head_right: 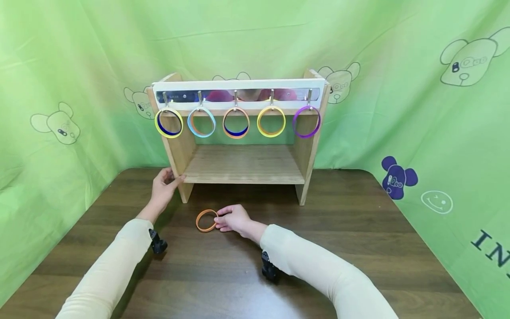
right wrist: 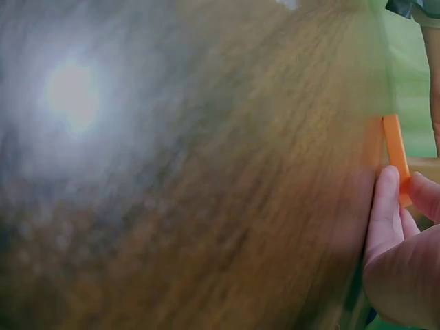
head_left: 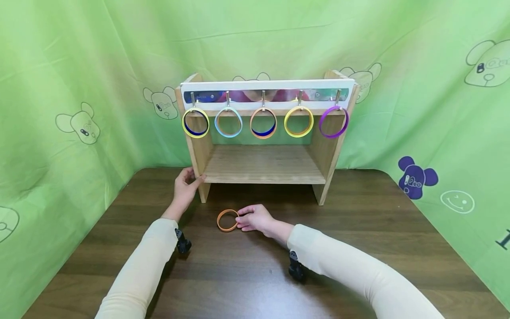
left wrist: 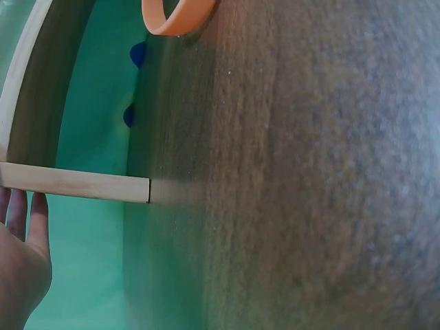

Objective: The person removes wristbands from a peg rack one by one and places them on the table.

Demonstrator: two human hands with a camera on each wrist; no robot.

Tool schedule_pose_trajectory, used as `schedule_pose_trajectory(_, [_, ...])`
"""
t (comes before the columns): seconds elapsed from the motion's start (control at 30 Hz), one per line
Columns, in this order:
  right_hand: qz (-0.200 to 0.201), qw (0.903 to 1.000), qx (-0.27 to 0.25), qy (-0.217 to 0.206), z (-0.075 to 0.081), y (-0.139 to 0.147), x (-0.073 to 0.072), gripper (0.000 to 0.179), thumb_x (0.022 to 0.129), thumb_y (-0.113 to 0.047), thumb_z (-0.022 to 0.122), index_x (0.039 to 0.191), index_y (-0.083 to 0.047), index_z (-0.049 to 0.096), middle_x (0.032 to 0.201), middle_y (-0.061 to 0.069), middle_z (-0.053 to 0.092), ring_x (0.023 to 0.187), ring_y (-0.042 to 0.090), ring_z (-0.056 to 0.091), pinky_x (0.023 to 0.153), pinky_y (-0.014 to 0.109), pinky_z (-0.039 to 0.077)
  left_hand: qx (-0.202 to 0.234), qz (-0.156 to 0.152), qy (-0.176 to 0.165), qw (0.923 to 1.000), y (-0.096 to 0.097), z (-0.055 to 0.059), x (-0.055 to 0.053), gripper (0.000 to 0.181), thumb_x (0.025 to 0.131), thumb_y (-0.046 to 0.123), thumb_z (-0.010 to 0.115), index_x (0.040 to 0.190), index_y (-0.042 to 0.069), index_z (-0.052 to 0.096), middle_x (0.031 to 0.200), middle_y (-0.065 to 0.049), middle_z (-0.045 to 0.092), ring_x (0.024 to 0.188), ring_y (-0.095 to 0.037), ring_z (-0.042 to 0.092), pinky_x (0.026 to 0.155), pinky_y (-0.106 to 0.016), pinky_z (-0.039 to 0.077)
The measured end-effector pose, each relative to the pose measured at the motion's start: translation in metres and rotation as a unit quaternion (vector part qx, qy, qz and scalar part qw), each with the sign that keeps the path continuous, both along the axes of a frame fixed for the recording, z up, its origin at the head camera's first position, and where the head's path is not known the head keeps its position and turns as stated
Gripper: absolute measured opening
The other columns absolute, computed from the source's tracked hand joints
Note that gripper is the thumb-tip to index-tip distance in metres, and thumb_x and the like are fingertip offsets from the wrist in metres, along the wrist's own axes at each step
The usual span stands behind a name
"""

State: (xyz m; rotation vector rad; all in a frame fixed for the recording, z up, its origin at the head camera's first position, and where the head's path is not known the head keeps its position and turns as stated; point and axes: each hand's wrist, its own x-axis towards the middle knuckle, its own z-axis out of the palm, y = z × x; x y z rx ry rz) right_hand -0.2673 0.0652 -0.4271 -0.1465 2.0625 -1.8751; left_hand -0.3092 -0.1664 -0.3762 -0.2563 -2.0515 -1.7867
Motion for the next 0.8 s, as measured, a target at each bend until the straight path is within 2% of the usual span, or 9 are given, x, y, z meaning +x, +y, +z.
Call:
schedule_pose_trajectory(0.43, [-0.010,0.9995,0.027,0.017,0.0005,-0.0024,0.0013,0.028,0.089,0.001,0.067,0.113,0.013,0.062,0.088,0.017,0.071,0.072,0.019,0.068,0.065,0.032,0.057,0.007,0.001,0.002,1.0000,0.0010,0.0000,0.0011,0.034,0.088,-0.006,0.066,0.119,-0.015,0.055,0.115,-0.030,0.058,0.093,-0.014,0.049,0.074,-0.016,0.046])
schedule_pose_trajectory(0.8, [-0.001,0.9992,0.031,0.023,0.0016,-0.0022,0.0023,0.027,0.089,0.002,0.066,0.112,0.014,0.061,0.087,0.020,0.070,0.075,0.023,0.069,0.067,0.034,0.057,0.020,0.000,0.001,0.9998,0.0011,-0.0008,-0.0005,0.035,0.087,-0.007,0.065,0.120,-0.015,0.054,0.116,-0.030,0.057,0.095,-0.013,0.050,0.074,-0.016,0.046])
